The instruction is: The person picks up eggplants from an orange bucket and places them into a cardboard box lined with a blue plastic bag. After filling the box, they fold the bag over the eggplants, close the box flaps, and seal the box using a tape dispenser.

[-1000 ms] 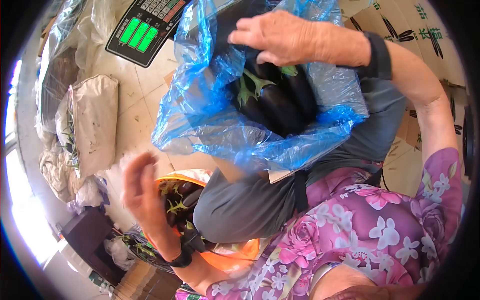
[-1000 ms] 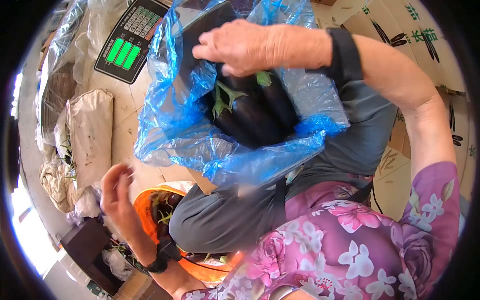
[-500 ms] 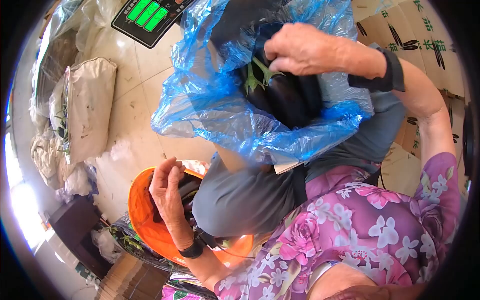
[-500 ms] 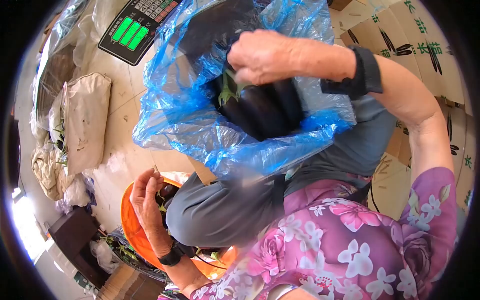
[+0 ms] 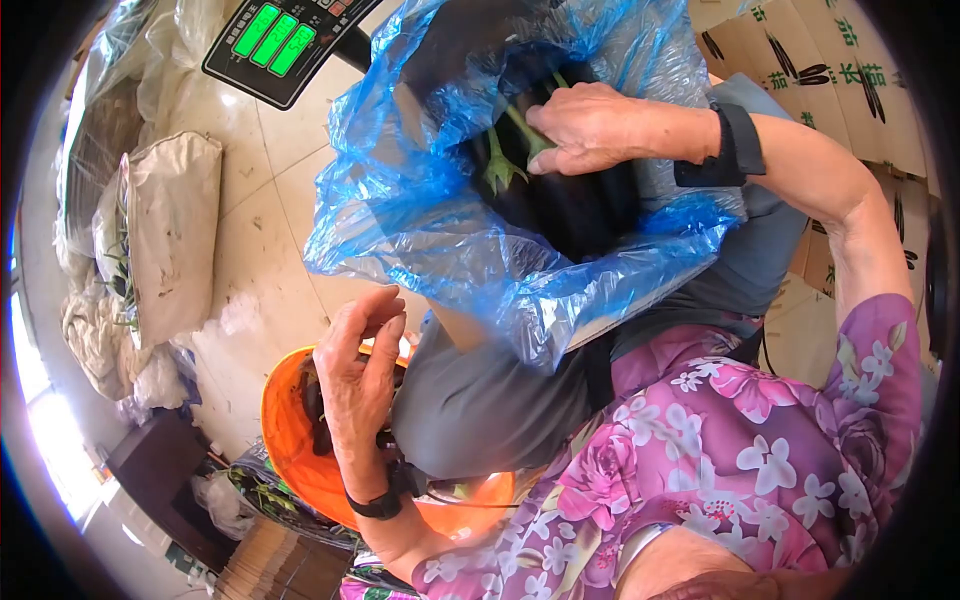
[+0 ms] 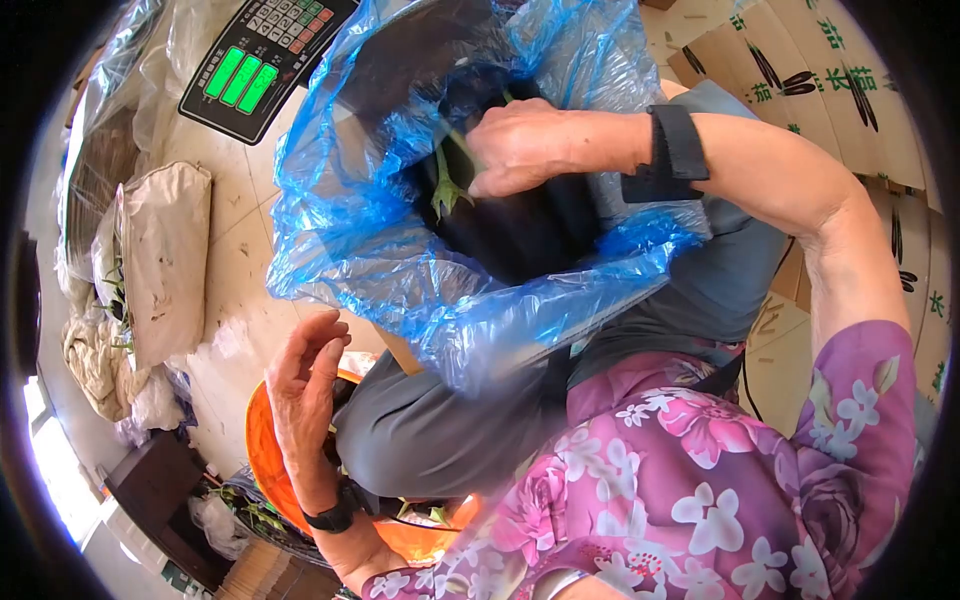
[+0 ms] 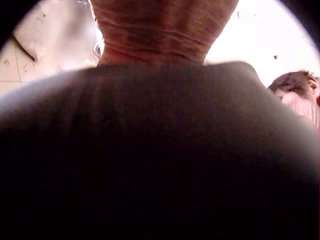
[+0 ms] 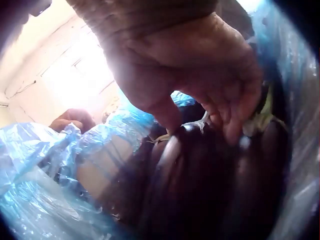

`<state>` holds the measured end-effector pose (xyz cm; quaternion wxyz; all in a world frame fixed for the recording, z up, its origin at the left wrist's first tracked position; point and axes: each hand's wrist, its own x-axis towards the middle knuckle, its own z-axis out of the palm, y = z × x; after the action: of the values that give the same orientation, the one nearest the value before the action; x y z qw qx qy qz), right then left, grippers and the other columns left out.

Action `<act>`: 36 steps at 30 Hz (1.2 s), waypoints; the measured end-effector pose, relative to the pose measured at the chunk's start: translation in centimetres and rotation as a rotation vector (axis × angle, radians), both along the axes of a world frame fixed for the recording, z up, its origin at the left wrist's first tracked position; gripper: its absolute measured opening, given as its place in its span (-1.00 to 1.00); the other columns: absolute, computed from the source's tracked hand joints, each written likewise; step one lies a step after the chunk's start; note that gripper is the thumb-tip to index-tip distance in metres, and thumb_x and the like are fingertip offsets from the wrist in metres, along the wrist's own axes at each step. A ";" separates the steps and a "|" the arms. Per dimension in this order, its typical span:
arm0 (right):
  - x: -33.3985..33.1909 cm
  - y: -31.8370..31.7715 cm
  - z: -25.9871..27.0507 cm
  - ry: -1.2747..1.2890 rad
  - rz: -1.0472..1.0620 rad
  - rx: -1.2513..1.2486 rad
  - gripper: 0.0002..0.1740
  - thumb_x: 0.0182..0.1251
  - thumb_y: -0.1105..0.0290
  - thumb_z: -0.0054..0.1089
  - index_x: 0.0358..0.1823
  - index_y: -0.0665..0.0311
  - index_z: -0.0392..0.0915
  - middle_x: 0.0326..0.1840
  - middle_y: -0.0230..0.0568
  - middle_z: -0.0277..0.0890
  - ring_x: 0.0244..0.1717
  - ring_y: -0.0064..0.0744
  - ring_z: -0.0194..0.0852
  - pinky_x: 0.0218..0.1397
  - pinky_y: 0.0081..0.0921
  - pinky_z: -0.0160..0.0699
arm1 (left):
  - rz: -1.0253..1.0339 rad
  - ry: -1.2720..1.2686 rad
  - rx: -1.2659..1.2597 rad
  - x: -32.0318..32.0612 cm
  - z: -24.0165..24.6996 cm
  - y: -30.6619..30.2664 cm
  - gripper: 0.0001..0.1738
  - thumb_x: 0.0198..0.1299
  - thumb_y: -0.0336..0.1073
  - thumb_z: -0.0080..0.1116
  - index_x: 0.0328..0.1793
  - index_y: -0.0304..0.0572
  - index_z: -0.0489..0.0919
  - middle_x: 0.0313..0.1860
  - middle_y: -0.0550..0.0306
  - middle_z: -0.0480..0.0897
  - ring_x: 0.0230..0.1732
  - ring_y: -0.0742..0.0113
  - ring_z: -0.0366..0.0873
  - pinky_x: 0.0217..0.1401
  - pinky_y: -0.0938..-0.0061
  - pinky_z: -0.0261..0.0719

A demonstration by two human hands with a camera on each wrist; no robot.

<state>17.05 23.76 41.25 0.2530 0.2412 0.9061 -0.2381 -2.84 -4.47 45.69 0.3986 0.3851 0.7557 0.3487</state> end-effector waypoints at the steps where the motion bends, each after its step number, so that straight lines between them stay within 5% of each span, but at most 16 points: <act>1: 0.2 0.1 -0.3 0.000 0.001 -0.004 -0.37 0.22 -0.14 0.23 -0.26 0.43 0.52 -0.35 0.17 0.60 -0.13 0.23 0.59 -0.05 -0.01 0.52 | 0.001 0.000 -0.004 -0.2 -0.1 -0.2 -0.72 0.27 -0.50 0.18 0.10 -0.31 0.61 -0.13 -0.01 0.73 -0.09 0.33 0.70 0.00 0.46 0.61; 8: -0.4 3.4 -2.4 0.215 -0.079 -0.141 -0.33 0.21 -0.05 0.29 0.03 0.44 0.41 -0.03 0.22 0.54 0.00 0.23 0.53 0.08 -0.05 0.50 | 0.072 -0.056 -0.168 -0.7 0.0 -0.2 -0.68 0.32 -0.45 0.14 0.19 -0.31 0.58 -0.08 0.07 0.69 0.01 0.37 0.61 0.13 0.49 0.52; 10: -1.0 5.2 -2.7 0.388 -0.031 0.222 -0.30 0.28 0.02 0.25 0.24 0.45 0.37 0.10 0.20 0.49 0.10 0.09 0.50 0.16 -0.19 0.48 | 0.054 -0.073 -0.161 -0.6 -0.2 -0.1 -0.68 0.33 -0.43 0.14 0.19 -0.30 0.58 -0.07 0.08 0.69 0.01 0.37 0.61 0.12 0.49 0.52; 12: -3.3 7.1 -1.6 0.244 -0.103 0.232 -0.43 0.32 0.06 0.18 0.13 0.42 0.47 0.15 0.26 0.51 0.21 0.13 0.48 0.23 -0.17 0.48 | -0.002 0.022 -0.086 -0.4 -0.1 0.0 -0.72 0.28 -0.45 0.17 0.11 -0.31 0.60 -0.13 -0.02 0.74 -0.09 0.27 0.72 0.03 0.43 0.62; 13: -2.8 6.9 -0.7 0.242 -0.104 0.234 -0.43 0.32 0.06 0.18 0.13 0.42 0.47 0.15 0.26 0.51 0.21 0.13 0.48 0.23 -0.17 0.48 | -0.003 0.020 -0.085 -0.3 0.2 0.1 -0.72 0.28 -0.45 0.17 0.11 -0.31 0.60 -0.13 -0.02 0.74 -0.09 0.27 0.72 0.03 0.43 0.62; 15: -1.9 4.6 2.6 0.879 -0.017 0.263 -0.74 0.21 0.37 0.24 -0.15 0.39 0.53 -0.29 0.12 0.59 -0.16 0.13 0.60 -0.09 -0.15 0.55 | 0.085 -0.028 -0.136 -0.4 0.6 0.0 -0.71 0.30 -0.43 0.18 0.13 -0.31 0.60 -0.13 -0.02 0.73 -0.07 0.31 0.69 0.04 0.44 0.60; 18: -1.6 4.1 4.0 0.760 -0.062 0.120 -0.74 0.23 0.35 0.23 -0.17 0.41 0.52 -0.31 0.15 0.59 -0.17 0.14 0.61 -0.10 -0.12 0.54 | 0.194 -0.074 -0.146 -1.0 -0.1 -0.8 -0.71 0.32 -0.42 0.17 0.14 -0.32 0.59 -0.12 0.02 0.71 -0.04 0.36 0.65 0.09 0.46 0.57; 19: -1.3 4.6 3.8 0.590 -0.037 0.072 -0.68 0.24 0.33 0.22 -0.07 0.40 0.50 -0.22 0.20 0.58 -0.11 0.18 0.59 -0.06 -0.09 0.54 | 0.238 -0.125 -0.150 -1.0 -0.3 -1.3 -0.70 0.34 -0.40 0.17 0.16 -0.34 0.58 -0.11 0.05 0.69 -0.02 0.37 0.62 0.13 0.47 0.54; 25: -0.8 5.6 1.4 0.474 0.129 0.108 -0.47 0.22 0.32 0.24 0.20 0.38 0.41 -0.11 0.23 0.57 0.00 0.24 0.55 0.06 -0.06 0.53 | 0.455 -0.211 -0.149 -0.7 -2.9 -6.8 -0.69 0.32 -0.42 0.18 0.15 -0.39 0.58 -0.11 0.03 0.69 -0.06 0.37 0.62 0.10 0.49 0.55; 28: -3.3 3.4 1.1 0.560 0.260 0.065 -0.37 0.20 0.31 0.26 0.29 0.39 0.34 0.10 0.24 0.49 0.17 0.20 0.47 0.26 -0.09 0.44 | 0.534 -0.107 -0.082 -1.4 -4.1 -12.5 -0.72 0.33 -0.38 0.12 0.08 -0.42 0.60 -0.16 0.07 0.68 -0.13 0.39 0.62 -0.03 0.51 0.56; 30: -4.3 2.2 1.8 0.553 0.282 0.235 -0.35 0.19 0.30 0.27 0.31 0.36 0.34 0.22 0.24 0.42 0.27 0.15 0.40 0.37 -0.13 0.35 | 0.795 -0.143 -0.011 -2.2 -5.3 -18.8 -0.71 0.35 -0.36 0.13 0.11 -0.36 0.60 -0.15 0.09 0.69 -0.15 0.39 0.62 -0.04 0.50 0.57; 32: -3.0 5.4 -0.6 0.533 0.245 0.127 -0.39 0.40 0.19 0.14 0.37 0.38 0.32 0.25 0.10 0.46 0.16 -0.01 0.48 0.25 -0.27 0.43 | 1.082 -0.186 0.031 -2.8 -6.2 -26.0 -0.68 0.35 -0.33 0.14 0.17 -0.30 0.56 -0.08 0.05 0.70 -0.10 0.31 0.66 -0.01 0.51 0.60; 36: -1.3 5.7 0.8 0.263 0.287 -0.053 -0.47 0.44 0.31 0.06 0.36 0.42 0.35 0.27 0.03 0.45 0.31 -0.14 0.40 0.42 -0.32 0.30 | 1.370 -0.206 -0.064 0.1 -9.8 -42.1 -0.69 0.36 -0.37 0.12 0.19 -0.29 0.53 -0.07 -0.01 0.69 -0.14 0.31 0.69 -0.13 0.56 0.65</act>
<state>15.72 29.44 42.01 0.1699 0.0694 0.9500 -0.2526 -2.71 -46.61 35.89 0.1693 -0.2258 0.7969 0.5342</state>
